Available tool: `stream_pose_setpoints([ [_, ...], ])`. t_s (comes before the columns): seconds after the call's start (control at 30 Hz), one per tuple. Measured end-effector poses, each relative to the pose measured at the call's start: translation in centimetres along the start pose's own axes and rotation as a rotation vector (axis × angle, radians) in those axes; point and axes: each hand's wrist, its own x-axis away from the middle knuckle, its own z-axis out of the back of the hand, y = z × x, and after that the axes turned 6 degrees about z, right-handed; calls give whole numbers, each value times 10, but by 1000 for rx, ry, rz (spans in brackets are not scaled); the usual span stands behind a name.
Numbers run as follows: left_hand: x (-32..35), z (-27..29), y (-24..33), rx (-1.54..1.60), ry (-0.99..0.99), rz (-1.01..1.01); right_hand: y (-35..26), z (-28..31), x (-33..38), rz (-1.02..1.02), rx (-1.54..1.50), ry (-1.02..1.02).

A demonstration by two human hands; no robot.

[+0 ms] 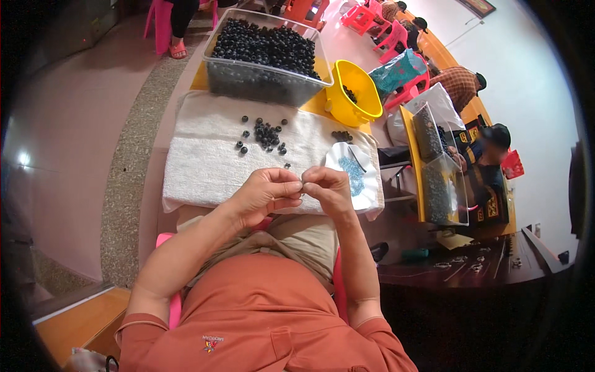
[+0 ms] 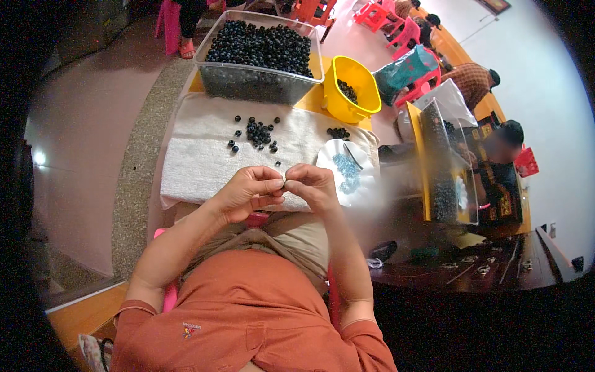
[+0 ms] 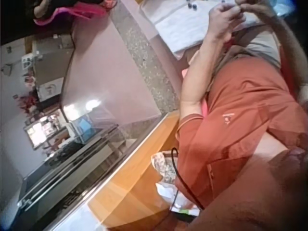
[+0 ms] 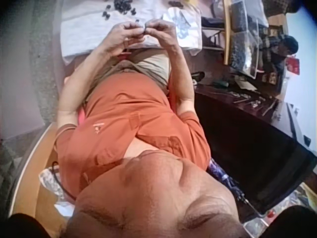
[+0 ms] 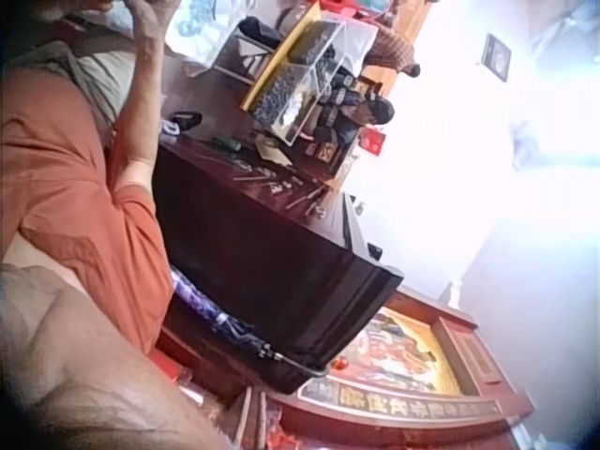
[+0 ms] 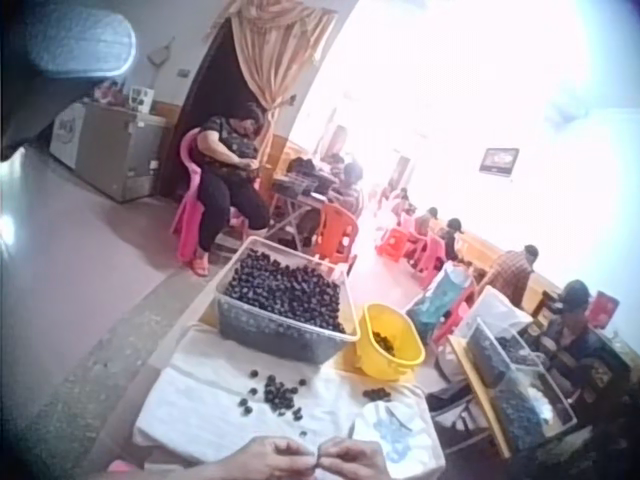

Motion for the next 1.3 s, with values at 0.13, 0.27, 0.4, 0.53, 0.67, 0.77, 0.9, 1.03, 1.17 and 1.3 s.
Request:
stream_pose_setpoints([
  [0.13,0,0,0,-8,-3,-6,2,-5,2,64,48,13],
  [0.27,-1,3,0,8,-8,-26,10,-8,3,128,6,24],
  [0.4,-1,2,1,10,-8,-28,18,-16,8,159,-4,96],
  [0.53,-2,5,4,69,-4,-113,18,-33,11,252,200,117],
  [0.67,-1,8,10,98,35,-169,2,-35,6,226,413,39],
  [0.77,-3,13,17,125,62,-198,6,-17,-3,209,334,118],
  [0.9,-4,25,30,173,112,-286,16,3,-21,279,766,98],
  [1.03,-3,28,33,191,103,-315,29,7,-32,125,939,-38],
  [1.17,-5,31,32,202,117,-309,25,-9,-43,144,1213,-167],
  [1.3,-6,31,31,173,101,-306,25,-7,-49,110,1363,-322],
])
